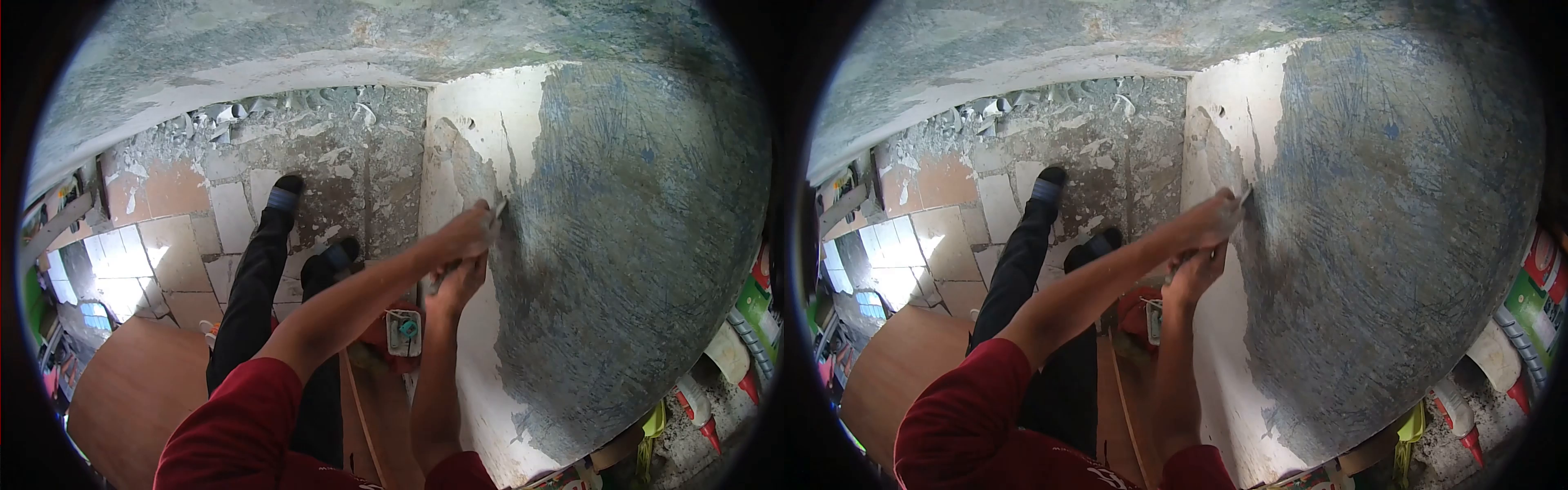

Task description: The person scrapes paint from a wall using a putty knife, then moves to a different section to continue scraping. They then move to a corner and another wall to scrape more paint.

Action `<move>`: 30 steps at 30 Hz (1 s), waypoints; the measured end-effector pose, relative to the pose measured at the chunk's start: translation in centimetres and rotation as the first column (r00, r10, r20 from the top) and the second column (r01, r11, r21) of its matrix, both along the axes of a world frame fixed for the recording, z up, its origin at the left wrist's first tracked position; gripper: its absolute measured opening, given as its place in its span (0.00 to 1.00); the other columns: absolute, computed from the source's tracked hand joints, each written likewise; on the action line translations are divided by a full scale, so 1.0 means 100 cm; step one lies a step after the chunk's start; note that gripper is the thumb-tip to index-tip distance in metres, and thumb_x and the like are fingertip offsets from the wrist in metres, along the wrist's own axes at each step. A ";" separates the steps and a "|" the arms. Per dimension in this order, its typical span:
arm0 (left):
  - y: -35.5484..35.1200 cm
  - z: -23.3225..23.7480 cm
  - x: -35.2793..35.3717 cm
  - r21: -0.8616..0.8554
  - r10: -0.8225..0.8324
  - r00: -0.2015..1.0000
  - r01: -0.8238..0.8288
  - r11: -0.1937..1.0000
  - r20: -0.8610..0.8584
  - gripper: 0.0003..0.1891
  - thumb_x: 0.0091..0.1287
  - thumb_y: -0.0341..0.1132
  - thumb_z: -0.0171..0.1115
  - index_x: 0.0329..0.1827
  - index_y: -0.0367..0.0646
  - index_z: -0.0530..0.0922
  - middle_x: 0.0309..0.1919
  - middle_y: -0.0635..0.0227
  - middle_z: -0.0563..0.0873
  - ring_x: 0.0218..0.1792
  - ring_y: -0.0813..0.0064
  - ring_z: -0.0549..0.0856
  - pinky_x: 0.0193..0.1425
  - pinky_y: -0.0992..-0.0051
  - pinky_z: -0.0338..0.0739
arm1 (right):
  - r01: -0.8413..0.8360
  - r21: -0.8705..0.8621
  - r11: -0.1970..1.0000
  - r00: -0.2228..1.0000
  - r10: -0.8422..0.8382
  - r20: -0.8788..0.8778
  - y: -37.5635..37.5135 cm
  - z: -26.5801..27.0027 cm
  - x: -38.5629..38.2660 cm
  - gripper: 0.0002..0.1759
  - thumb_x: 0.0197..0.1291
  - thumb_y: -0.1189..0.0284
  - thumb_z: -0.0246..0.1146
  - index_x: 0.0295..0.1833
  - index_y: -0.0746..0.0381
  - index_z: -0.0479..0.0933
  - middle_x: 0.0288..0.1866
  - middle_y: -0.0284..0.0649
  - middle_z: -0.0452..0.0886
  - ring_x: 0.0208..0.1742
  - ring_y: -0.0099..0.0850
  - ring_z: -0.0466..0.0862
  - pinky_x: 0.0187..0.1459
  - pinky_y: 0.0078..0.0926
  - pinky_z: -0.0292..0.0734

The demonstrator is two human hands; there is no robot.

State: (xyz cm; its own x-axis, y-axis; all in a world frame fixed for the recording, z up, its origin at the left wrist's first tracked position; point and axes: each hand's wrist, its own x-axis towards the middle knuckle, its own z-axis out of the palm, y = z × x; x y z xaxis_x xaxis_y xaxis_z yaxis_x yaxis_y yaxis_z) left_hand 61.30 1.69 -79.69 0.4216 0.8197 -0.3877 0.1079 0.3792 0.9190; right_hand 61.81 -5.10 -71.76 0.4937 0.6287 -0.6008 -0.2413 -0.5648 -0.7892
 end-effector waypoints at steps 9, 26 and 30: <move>0.003 0.004 0.002 0.014 0.017 1.000 -0.017 1.000 -0.004 0.18 0.70 0.39 0.46 0.42 0.28 0.75 0.46 0.44 0.73 0.43 0.43 0.78 0.52 0.57 0.71 | -0.037 0.022 0.999 0.999 0.037 -0.006 0.008 0.005 -0.002 0.13 0.67 0.60 0.53 0.45 0.59 0.70 0.22 0.31 0.68 0.16 0.19 0.65 0.14 0.18 0.58; 0.020 0.026 -0.007 -0.098 -0.018 1.000 0.017 0.995 -0.013 0.22 0.70 0.43 0.45 0.46 0.27 0.76 0.50 0.44 0.72 0.48 0.44 0.78 0.58 0.58 0.69 | 0.003 -0.028 1.000 0.999 -0.002 0.036 0.025 0.027 -0.002 0.14 0.68 0.60 0.51 0.49 0.59 0.71 0.21 0.31 0.67 0.16 0.19 0.66 0.15 0.19 0.58; 0.023 0.020 -0.012 -0.106 0.020 1.000 -0.018 0.994 0.013 0.23 0.70 0.44 0.45 0.45 0.28 0.77 0.52 0.44 0.71 0.48 0.42 0.78 0.58 0.58 0.69 | 0.014 -0.039 0.999 0.998 -0.012 0.057 0.028 0.021 -0.010 0.12 0.67 0.62 0.52 0.47 0.58 0.71 0.21 0.30 0.67 0.16 0.19 0.66 0.15 0.19 0.58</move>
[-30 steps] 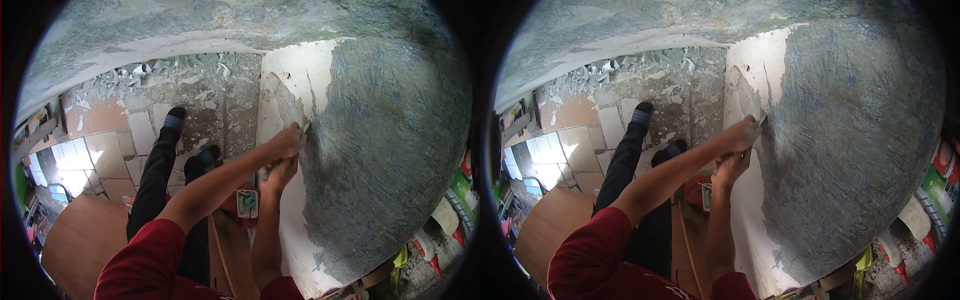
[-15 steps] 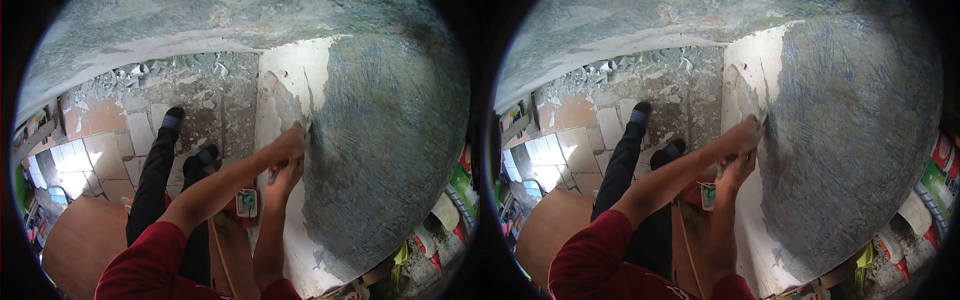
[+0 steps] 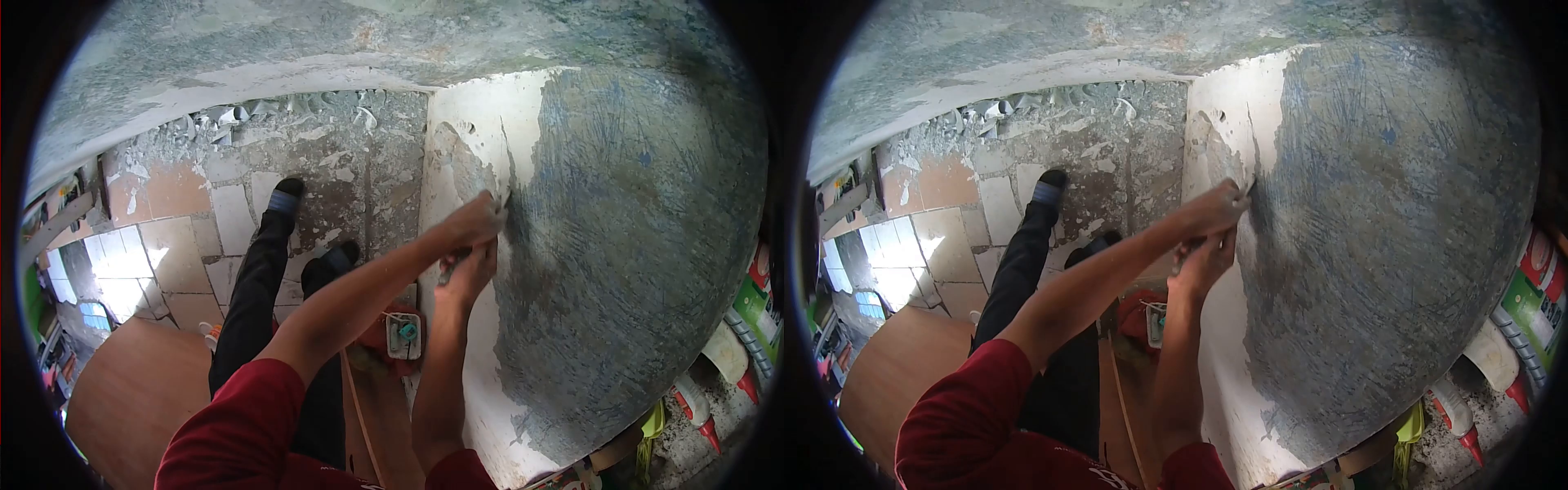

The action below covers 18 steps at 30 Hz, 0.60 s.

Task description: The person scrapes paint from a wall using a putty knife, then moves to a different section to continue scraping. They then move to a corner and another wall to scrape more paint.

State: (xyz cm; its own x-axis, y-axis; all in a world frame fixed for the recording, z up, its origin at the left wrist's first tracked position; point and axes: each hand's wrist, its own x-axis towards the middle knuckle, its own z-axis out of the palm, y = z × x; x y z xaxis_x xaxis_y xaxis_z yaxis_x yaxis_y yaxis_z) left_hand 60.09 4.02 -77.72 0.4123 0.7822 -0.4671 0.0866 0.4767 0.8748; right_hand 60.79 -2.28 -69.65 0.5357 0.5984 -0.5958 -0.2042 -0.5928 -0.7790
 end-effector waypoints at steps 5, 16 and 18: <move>-0.009 0.015 0.009 0.052 -0.044 0.999 0.044 0.998 0.010 0.24 0.71 0.45 0.44 0.43 0.27 0.76 0.51 0.41 0.71 0.47 0.44 0.78 0.57 0.58 0.69 | 0.041 0.012 0.999 0.998 -0.040 -0.040 -0.008 0.019 0.005 0.12 0.66 0.61 0.54 0.46 0.57 0.71 0.21 0.29 0.68 0.15 0.18 0.67 0.15 0.18 0.59; 0.002 -0.006 0.010 -0.086 0.021 0.999 -0.017 0.996 0.042 0.23 0.70 0.45 0.47 0.42 0.27 0.77 0.50 0.39 0.72 0.53 0.50 0.77 0.59 0.62 0.69 | -0.003 -0.021 1.000 1.000 0.003 -0.005 -0.002 0.013 0.002 0.12 0.68 0.60 0.53 0.46 0.57 0.71 0.21 0.30 0.67 0.16 0.19 0.66 0.14 0.18 0.59; 0.007 -0.010 0.008 -0.133 0.033 0.998 -0.024 0.991 0.060 0.23 0.70 0.45 0.47 0.42 0.28 0.77 0.50 0.39 0.72 0.52 0.51 0.77 0.59 0.62 0.68 | -0.037 -0.027 0.999 0.999 0.037 -0.002 0.016 -0.009 0.006 0.14 0.68 0.59 0.53 0.49 0.57 0.71 0.21 0.30 0.67 0.15 0.19 0.66 0.14 0.17 0.58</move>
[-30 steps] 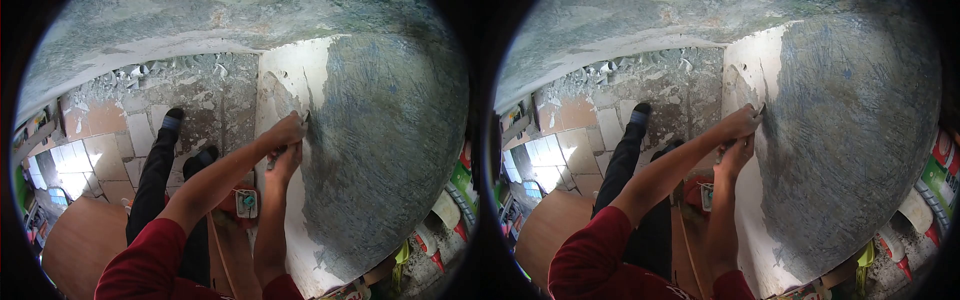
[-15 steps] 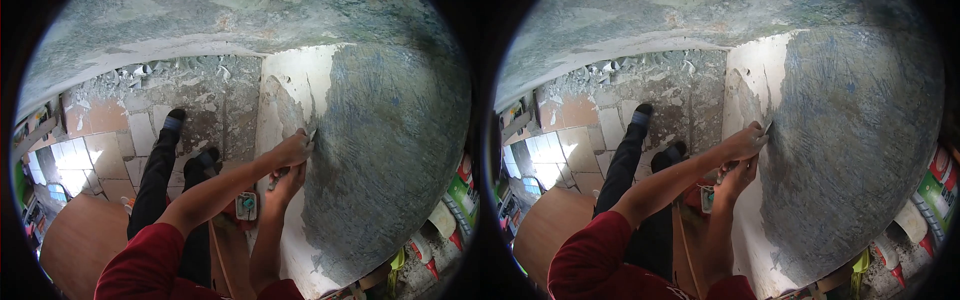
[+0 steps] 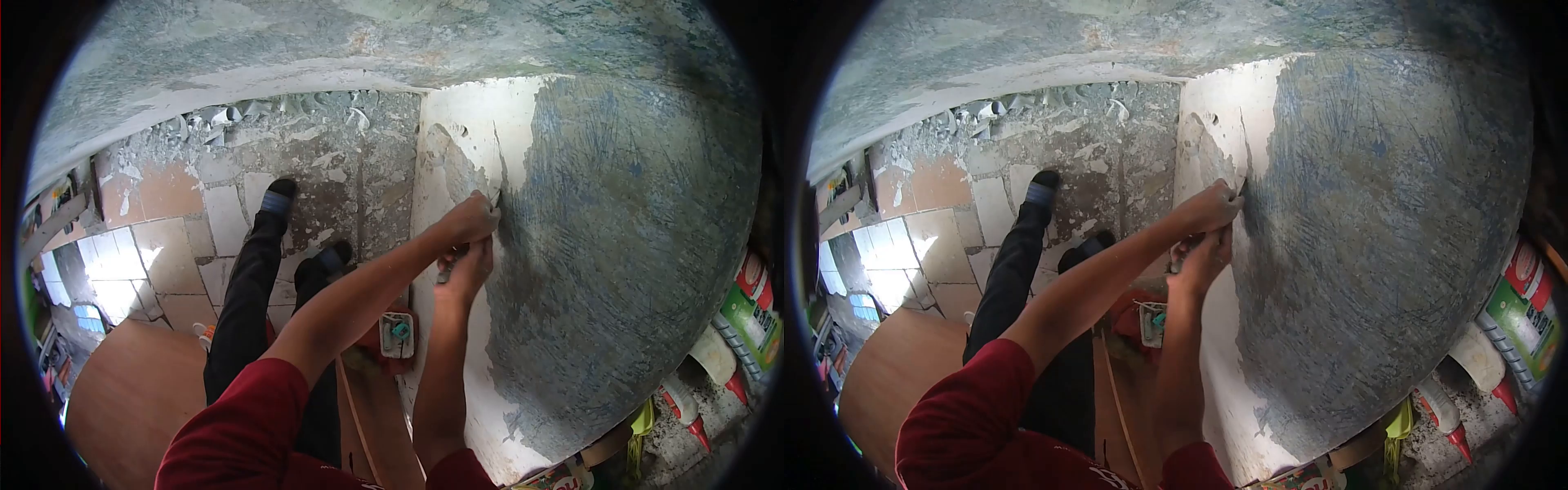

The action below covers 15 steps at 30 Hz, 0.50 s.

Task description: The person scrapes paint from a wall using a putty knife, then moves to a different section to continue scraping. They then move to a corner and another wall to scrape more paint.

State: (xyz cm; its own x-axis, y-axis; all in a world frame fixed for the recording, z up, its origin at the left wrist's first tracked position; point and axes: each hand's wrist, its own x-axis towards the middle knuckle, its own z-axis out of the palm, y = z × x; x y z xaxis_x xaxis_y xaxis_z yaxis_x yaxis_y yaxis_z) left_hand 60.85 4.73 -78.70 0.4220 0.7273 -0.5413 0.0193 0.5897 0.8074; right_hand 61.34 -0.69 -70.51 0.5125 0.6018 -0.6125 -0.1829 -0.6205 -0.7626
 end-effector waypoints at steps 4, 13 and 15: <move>-0.017 0.003 -0.005 0.167 -0.038 0.999 0.039 0.985 -0.005 0.23 0.70 0.44 0.45 0.44 0.28 0.75 0.49 0.40 0.71 0.48 0.47 0.78 0.58 0.60 0.69 | 0.057 0.047 0.997 0.998 -0.057 0.005 -0.026 0.006 -0.008 0.16 0.66 0.57 0.55 0.48 0.58 0.71 0.22 0.29 0.68 0.16 0.18 0.66 0.15 0.18 0.58; -0.026 -0.014 0.006 0.216 0.026 1.000 -0.023 0.976 -0.008 0.19 0.69 0.40 0.46 0.48 0.28 0.72 0.47 0.41 0.71 0.47 0.42 0.77 0.56 0.59 0.70 | -0.009 0.080 0.997 1.000 0.010 -0.016 -0.031 -0.006 0.003 0.14 0.66 0.58 0.54 0.42 0.59 0.70 0.21 0.30 0.67 0.15 0.18 0.66 0.14 0.18 0.59; -0.043 -0.002 0.012 0.286 0.014 1.000 -0.009 0.958 -0.014 0.19 0.69 0.40 0.47 0.48 0.28 0.72 0.47 0.42 0.71 0.46 0.43 0.78 0.55 0.59 0.71 | 0.008 0.122 0.992 1.000 -0.009 0.007 -0.048 0.005 0.004 0.15 0.66 0.58 0.55 0.40 0.59 0.70 0.20 0.30 0.67 0.15 0.18 0.66 0.14 0.18 0.59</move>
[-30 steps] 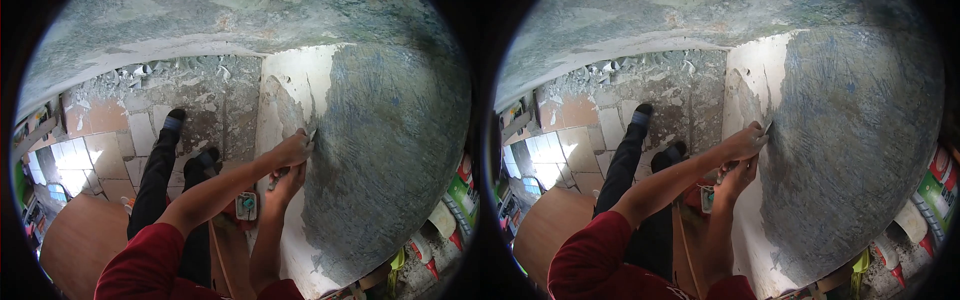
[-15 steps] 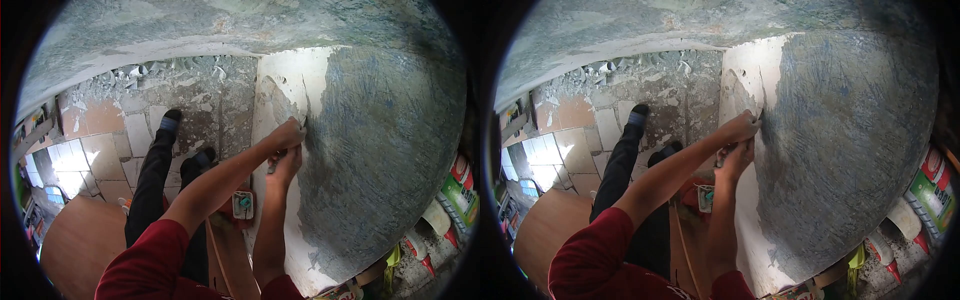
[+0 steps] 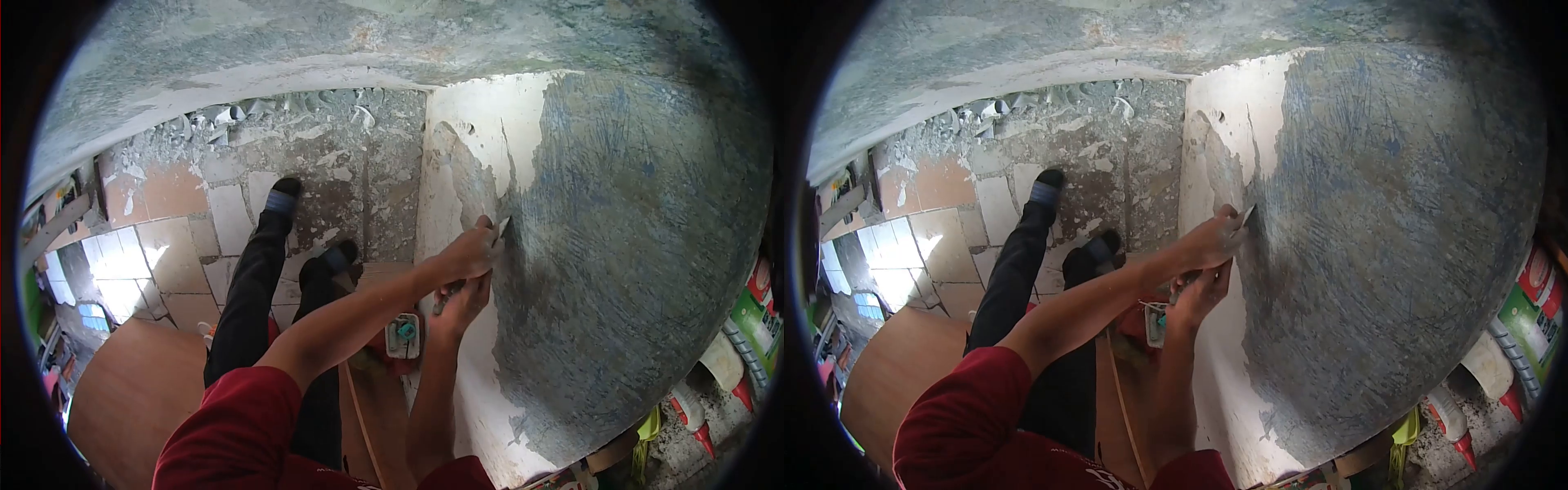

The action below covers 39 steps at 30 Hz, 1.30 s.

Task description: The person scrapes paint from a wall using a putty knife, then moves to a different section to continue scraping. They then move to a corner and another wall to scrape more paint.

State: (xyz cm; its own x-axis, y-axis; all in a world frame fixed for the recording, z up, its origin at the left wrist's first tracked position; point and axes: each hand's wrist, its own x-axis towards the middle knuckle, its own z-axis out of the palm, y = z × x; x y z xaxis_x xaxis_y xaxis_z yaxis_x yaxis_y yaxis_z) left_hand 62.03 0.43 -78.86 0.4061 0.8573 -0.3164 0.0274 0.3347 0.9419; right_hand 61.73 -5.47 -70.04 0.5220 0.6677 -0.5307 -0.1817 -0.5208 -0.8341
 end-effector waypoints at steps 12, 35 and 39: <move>0.016 -0.009 0.000 -0.073 0.014 0.999 -0.018 0.997 -0.047 0.21 0.68 0.42 0.47 0.41 0.26 0.75 0.47 0.42 0.73 0.46 0.45 0.77 0.56 0.59 0.71 | -0.011 -0.082 0.997 0.999 0.007 -0.050 0.019 -0.011 0.010 0.20 0.68 0.59 0.51 0.59 0.59 0.69 0.20 0.32 0.68 0.15 0.19 0.66 0.14 0.18 0.57; 0.054 -0.015 -0.033 -0.230 -0.144 0.990 0.138 0.963 -0.007 0.25 0.70 0.47 0.45 0.46 0.29 0.77 0.49 0.46 0.73 0.49 0.53 0.78 0.59 0.61 0.68 | 0.056 -0.089 0.994 0.997 -0.061 -0.052 0.039 -0.026 -0.012 0.17 0.67 0.60 0.52 0.54 0.58 0.69 0.21 0.32 0.68 0.15 0.19 0.66 0.14 0.18 0.58; 0.022 -0.004 -0.017 -0.109 -0.101 0.992 0.092 0.990 -0.071 0.25 0.69 0.46 0.45 0.43 0.27 0.77 0.49 0.41 0.73 0.49 0.51 0.78 0.58 0.62 0.70 | 0.068 -0.088 0.994 0.996 -0.072 -0.046 0.026 -0.013 -0.011 0.16 0.68 0.60 0.51 0.52 0.59 0.70 0.20 0.32 0.68 0.15 0.19 0.66 0.12 0.19 0.58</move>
